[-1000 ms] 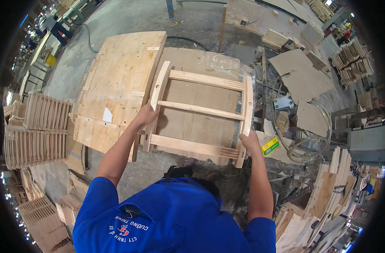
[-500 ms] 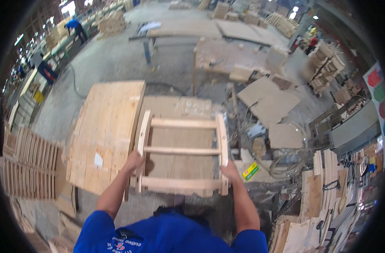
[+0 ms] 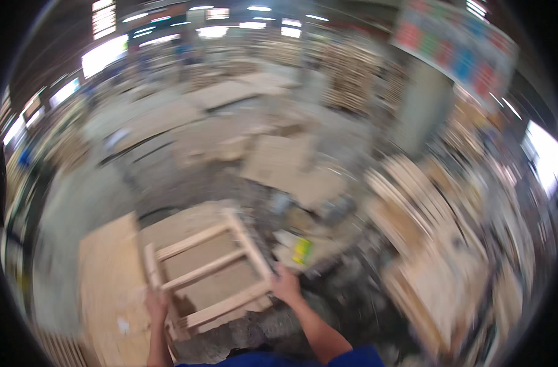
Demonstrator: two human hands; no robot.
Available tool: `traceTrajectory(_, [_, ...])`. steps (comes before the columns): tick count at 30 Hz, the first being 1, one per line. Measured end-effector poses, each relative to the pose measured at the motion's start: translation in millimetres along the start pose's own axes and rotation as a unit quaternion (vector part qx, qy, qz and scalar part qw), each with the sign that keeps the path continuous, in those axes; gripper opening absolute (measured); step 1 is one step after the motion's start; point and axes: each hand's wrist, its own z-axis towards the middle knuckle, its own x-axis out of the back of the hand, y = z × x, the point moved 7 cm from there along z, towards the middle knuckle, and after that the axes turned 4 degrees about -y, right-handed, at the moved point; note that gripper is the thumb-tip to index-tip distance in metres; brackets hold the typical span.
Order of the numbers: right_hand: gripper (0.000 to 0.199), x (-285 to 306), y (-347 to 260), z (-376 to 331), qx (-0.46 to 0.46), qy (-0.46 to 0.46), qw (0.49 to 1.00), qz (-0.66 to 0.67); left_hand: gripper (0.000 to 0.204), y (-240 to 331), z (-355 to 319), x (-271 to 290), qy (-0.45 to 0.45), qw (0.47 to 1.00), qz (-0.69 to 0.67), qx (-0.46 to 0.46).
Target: The person assembles wooden chair frames by inserting dowels into pre-drilled holes and securing them with a pneumatic nail gun. The person repeatedly picks up frame components, aligns them, and fastens them together on a workbench in a factory setting.
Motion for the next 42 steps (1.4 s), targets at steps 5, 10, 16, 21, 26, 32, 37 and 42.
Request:
traceTrajectory(5, [0.033,23.7,28.3,-160.5,-0.039,-0.127,0.979,0.154,0.044,94.0,-45.9,-18.3,0.072,0.942,0.079,-0.319])
traceTrajectory(10, [0.032,126.3,122.9,-371.1,-0.198,0.012,0.975,0.101,0.042,282.5,-210.7,-96.7,-0.238,0.848,-0.110,-0.461])
traceTrajectory(16, [0.030,273.8,169.7,-659.2,-0.408,0.352,0.842,0.012,0.040,382.1,-380.6,-153.9,-0.401,0.741,-0.168,-0.512])
traceTrajectory(21, [0.048,409.5,138.2,-944.3,-0.592,0.538,0.570,-0.187,0.031,400.1,-539.0,-188.0,-0.540,0.615,-0.163,-0.551])
traceTrajectory(26, [0.080,453.6,162.7,-1061.7,-0.722,0.340,0.569,-0.198,0.027,411.2,-651.2,-178.2,-0.587,0.486,-0.126,-0.635])
traceTrajectory(32, [0.078,475.3,180.8,-1052.5,-0.689,0.298,0.632,-0.194,0.031,416.0,-694.7,-168.0,-0.576,0.428,-0.084,-0.691])
traceTrajectory(37, [0.068,482.8,141.1,-1006.1,-0.615,0.430,0.644,-0.148,0.035,430.6,-718.7,-165.9,-0.625,0.397,-0.094,-0.665])
traceTrajectory(42, [0.075,533.2,103.7,-817.4,-0.444,0.462,0.760,-0.108,0.054,455.1,-784.2,-138.4,-0.781,0.240,-0.104,-0.567])
